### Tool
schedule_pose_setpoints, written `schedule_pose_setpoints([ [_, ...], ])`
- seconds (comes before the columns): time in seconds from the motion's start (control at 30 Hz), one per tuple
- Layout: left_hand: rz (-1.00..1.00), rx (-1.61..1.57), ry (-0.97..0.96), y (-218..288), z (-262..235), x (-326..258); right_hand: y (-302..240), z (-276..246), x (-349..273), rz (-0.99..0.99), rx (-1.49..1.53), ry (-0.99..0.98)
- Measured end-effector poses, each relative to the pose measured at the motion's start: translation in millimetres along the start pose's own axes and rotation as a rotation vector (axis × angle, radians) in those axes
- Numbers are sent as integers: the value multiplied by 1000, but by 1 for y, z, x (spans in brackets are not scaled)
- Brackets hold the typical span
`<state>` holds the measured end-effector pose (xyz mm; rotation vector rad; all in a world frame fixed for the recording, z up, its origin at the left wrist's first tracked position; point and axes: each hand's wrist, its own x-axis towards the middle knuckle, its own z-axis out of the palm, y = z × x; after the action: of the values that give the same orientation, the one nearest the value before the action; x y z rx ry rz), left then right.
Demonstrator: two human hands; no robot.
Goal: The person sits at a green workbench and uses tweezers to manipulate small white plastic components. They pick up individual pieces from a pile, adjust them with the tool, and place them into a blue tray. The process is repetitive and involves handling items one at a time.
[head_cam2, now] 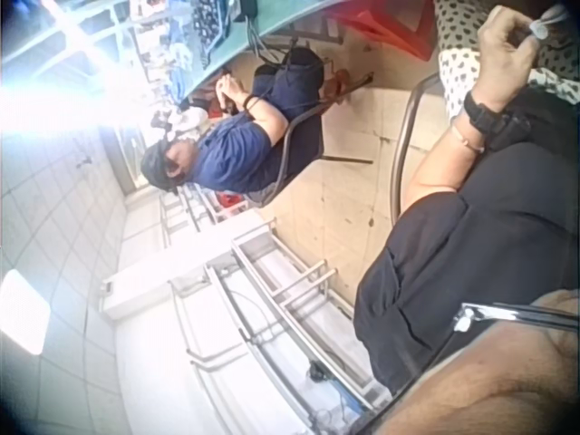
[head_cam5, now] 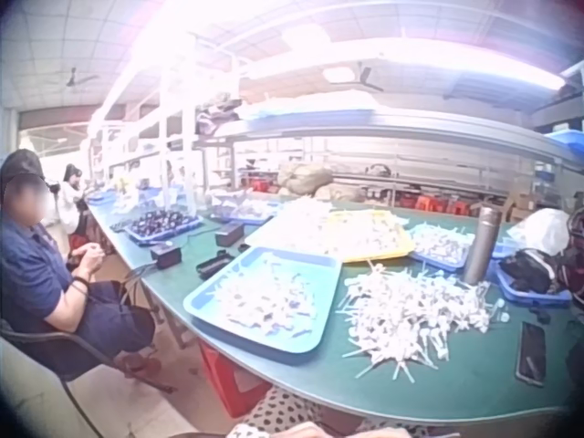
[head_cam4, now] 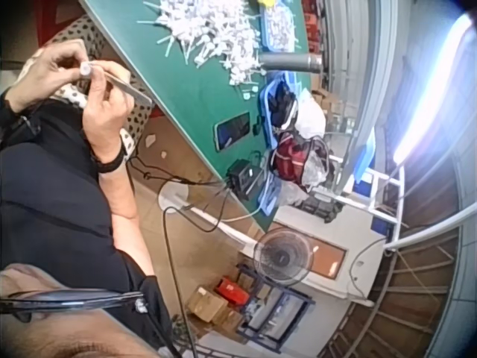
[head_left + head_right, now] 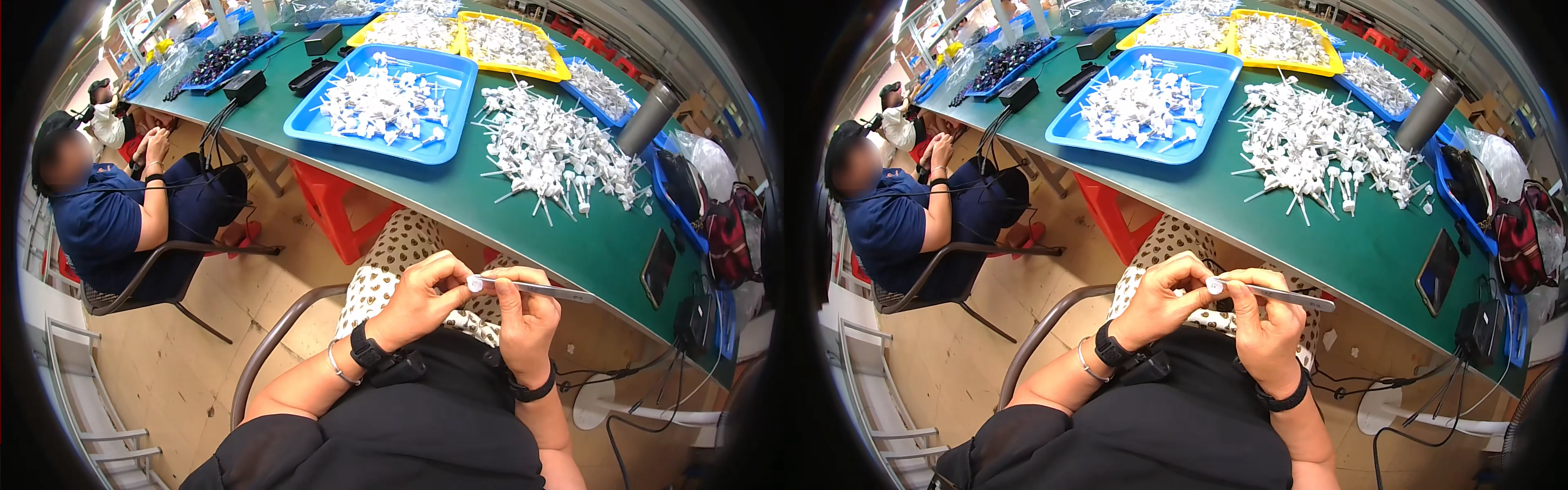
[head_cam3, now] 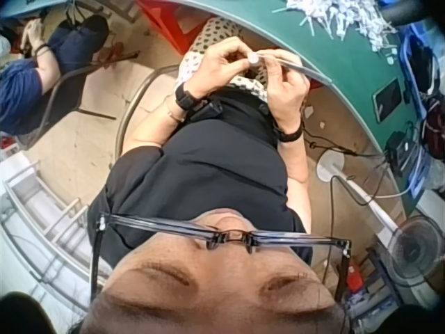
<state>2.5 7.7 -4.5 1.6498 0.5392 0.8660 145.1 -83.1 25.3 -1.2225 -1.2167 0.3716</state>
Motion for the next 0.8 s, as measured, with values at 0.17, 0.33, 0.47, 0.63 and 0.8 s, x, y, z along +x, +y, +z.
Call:
schedule_pose_setpoints([
  [0.17,-3,11,1,3,0,-1,-1,1,0,14,-9,5],
  [0.33,-33,-30,-12,-3,0,0,-2,3,0,36,70,37],
  [0.47,-5,1,-20,0,-1,0,-4,-1,3,-11,-32,-30],
  [0.63,24,42,-10,3,0,1,-2,-2,4,-46,-100,-32],
  [0.8,25,24,-5,1,1,1,-1,-1,3,-42,-110,-20],
])
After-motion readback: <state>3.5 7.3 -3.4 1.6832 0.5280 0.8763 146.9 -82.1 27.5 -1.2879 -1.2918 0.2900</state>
